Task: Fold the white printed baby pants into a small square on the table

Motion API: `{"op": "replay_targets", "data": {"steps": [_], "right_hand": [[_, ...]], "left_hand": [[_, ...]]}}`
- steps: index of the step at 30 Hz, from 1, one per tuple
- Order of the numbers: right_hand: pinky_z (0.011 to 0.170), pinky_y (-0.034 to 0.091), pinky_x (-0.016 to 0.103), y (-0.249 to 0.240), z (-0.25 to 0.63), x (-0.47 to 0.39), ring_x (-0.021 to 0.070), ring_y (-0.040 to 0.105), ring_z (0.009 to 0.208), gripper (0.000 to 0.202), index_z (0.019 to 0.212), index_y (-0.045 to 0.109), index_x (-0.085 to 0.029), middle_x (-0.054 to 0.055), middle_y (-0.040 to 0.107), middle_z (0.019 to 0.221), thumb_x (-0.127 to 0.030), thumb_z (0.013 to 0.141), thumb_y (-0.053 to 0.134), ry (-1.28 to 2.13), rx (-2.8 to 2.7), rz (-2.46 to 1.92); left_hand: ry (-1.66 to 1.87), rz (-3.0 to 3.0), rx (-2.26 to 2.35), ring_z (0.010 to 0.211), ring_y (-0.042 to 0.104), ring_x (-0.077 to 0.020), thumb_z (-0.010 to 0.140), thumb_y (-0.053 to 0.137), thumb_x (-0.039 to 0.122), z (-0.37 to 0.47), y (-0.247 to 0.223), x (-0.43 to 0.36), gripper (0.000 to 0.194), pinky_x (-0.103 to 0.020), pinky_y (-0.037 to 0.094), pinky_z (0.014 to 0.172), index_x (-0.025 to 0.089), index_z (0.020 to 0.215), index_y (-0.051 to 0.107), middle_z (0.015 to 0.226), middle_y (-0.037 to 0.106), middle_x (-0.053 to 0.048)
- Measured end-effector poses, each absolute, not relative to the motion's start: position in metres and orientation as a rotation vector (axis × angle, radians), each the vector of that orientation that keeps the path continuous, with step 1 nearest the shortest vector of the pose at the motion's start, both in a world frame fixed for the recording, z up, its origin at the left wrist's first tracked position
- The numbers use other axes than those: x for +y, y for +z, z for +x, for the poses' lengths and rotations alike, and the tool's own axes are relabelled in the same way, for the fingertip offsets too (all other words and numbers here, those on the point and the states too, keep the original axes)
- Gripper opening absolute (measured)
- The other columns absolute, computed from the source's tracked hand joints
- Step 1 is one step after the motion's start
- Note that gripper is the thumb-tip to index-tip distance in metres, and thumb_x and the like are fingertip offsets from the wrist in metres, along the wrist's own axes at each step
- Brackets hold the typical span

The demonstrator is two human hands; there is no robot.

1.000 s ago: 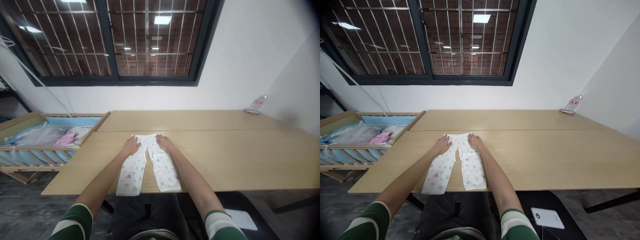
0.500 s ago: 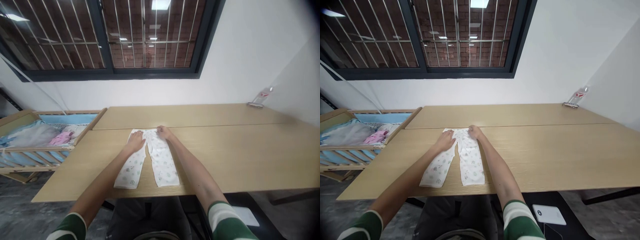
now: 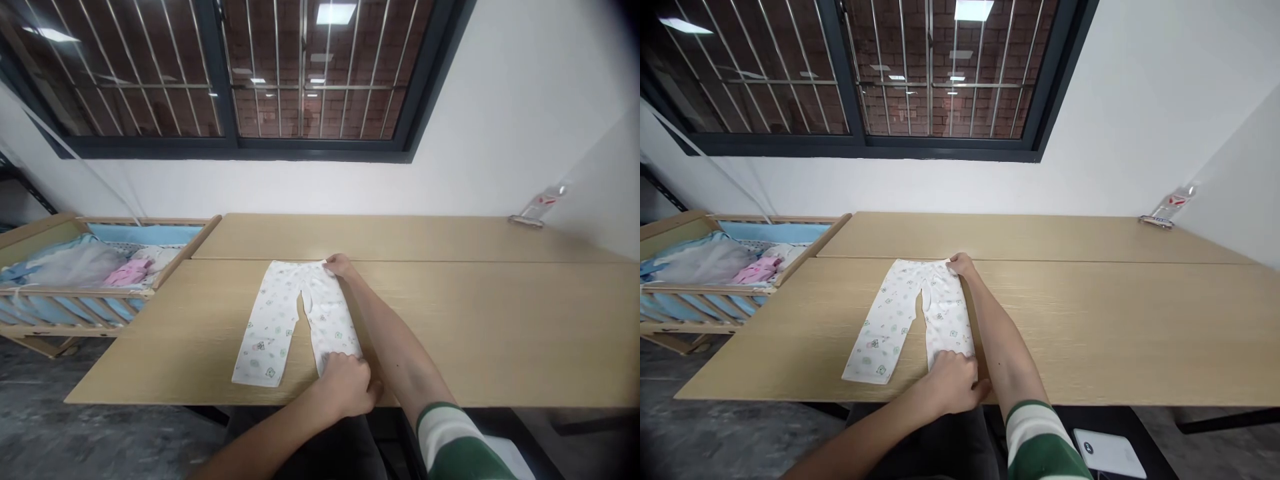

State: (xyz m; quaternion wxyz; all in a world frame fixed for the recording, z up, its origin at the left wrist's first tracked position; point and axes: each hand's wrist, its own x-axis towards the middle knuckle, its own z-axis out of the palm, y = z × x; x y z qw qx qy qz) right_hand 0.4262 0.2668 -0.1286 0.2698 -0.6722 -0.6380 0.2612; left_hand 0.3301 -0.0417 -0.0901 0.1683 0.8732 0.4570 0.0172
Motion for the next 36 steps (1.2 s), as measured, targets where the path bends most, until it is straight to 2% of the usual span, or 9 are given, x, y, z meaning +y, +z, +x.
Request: {"op": "replay_targets", "data": {"steps": [3, 8, 12, 15, 22, 26, 30, 36], "right_hand": [[0.063, 0.045, 0.02, -0.124, 0.425, 0.263, 0.0162, 0.067, 0.077, 0.01, 0.078, 0.07, -0.014, 0.003, 0.072, 0.076, -0.022, 0.072, 0.074, 0.74, -1.687, -1.799], [0.059, 0.043, 0.019, -0.111, 0.421, 0.256, 0.0132, 0.062, 0.069, 0.011, 0.075, 0.064, -0.015, 0.0, 0.068, 0.071, -0.019, 0.073, 0.074, 0.804, -1.626, -1.75], [0.058, 0.044, 0.019, -0.093, 0.411, 0.251, 0.0121, 0.061, 0.066, 0.018, 0.082, 0.062, -0.016, 0.0, 0.066, 0.074, -0.019, 0.072, 0.077, 0.854, -1.581, -1.686], [0.054, 0.044, 0.019, -0.078, 0.397, 0.248, 0.0113, 0.059, 0.06, 0.025, 0.089, 0.06, -0.017, -0.002, 0.064, 0.071, -0.019, 0.072, 0.079, 0.901, -1.548, -1.632], [0.049, 0.045, 0.02, -0.065, 0.345, 0.247, 0.0109, 0.056, 0.051, 0.027, 0.089, 0.051, -0.019, -0.006, 0.057, 0.059, -0.019, 0.078, 0.075, 0.982, -1.545, -1.57], [0.049, 0.044, 0.021, -0.07, 0.311, 0.242, 0.0119, 0.056, 0.05, 0.03, 0.1, 0.053, -0.019, -0.005, 0.058, 0.059, -0.02, 0.078, 0.073, 0.929, -1.62, -1.606], [0.056, 0.045, 0.022, -0.079, 0.278, 0.24, 0.0138, 0.06, 0.06, 0.031, 0.106, 0.057, -0.02, -0.002, 0.064, 0.07, -0.02, 0.078, 0.07, 0.812, -1.737, -1.662], [0.07, 0.047, 0.025, -0.094, 0.243, 0.24, 0.0206, 0.066, 0.091, 0.025, 0.106, 0.061, -0.02, 0.007, 0.07, 0.101, -0.02, 0.081, 0.065, 0.623, -1.885, -1.761]], "left_hand": [[0.048, 2.482, 1.317, 0.087, 0.073, -0.0346, 0.094, 0.04, 0.036, 0.327, -0.091, -0.04, 0.04, -0.045, 0.055, 0.075, 0.013, 0.096, 0.072, 0.095, 0.075, -0.017], [0.193, 2.42, 1.301, 0.077, 0.072, -0.029, 0.093, 0.044, 0.033, 0.318, -0.089, -0.044, 0.032, -0.036, 0.049, 0.069, 0.016, 0.087, 0.07, 0.087, 0.076, -0.013], [0.557, 2.16, 1.268, 0.06, 0.065, -0.0191, 0.097, 0.042, 0.036, 0.301, -0.083, -0.052, 0.036, -0.029, 0.039, 0.059, 0.021, 0.071, 0.061, 0.066, 0.07, -0.004], [0.783, 1.842, 1.196, 0.053, 0.059, -0.0139, 0.099, 0.042, 0.039, 0.282, -0.077, -0.062, 0.038, -0.026, 0.037, 0.055, 0.022, 0.067, 0.054, 0.059, 0.065, 0.0], [1.028, 1.444, 1.181, 0.053, 0.055, -0.012, 0.098, 0.048, 0.051, 0.224, -0.076, -0.09, 0.044, -0.023, 0.039, 0.055, 0.02, 0.07, 0.06, 0.057, 0.064, 0.0], [1.038, 1.413, 1.33, 0.053, 0.049, -0.0117, 0.098, 0.046, 0.058, 0.185, -0.081, -0.107, 0.051, -0.024, 0.036, 0.054, 0.019, 0.068, 0.061, 0.055, 0.059, 0.001], [0.987, 1.389, 1.471, 0.054, 0.05, -0.0132, 0.096, 0.046, 0.062, 0.151, -0.089, -0.113, 0.053, -0.024, 0.034, 0.053, 0.02, 0.067, 0.058, 0.055, 0.057, 0.001], [0.909, 1.511, 1.706, 0.054, 0.049, -0.0144, 0.095, 0.041, 0.059, 0.117, -0.109, -0.109, 0.05, -0.027, 0.03, 0.056, 0.022, 0.063, 0.048, 0.053, 0.05, 0.002]]}}
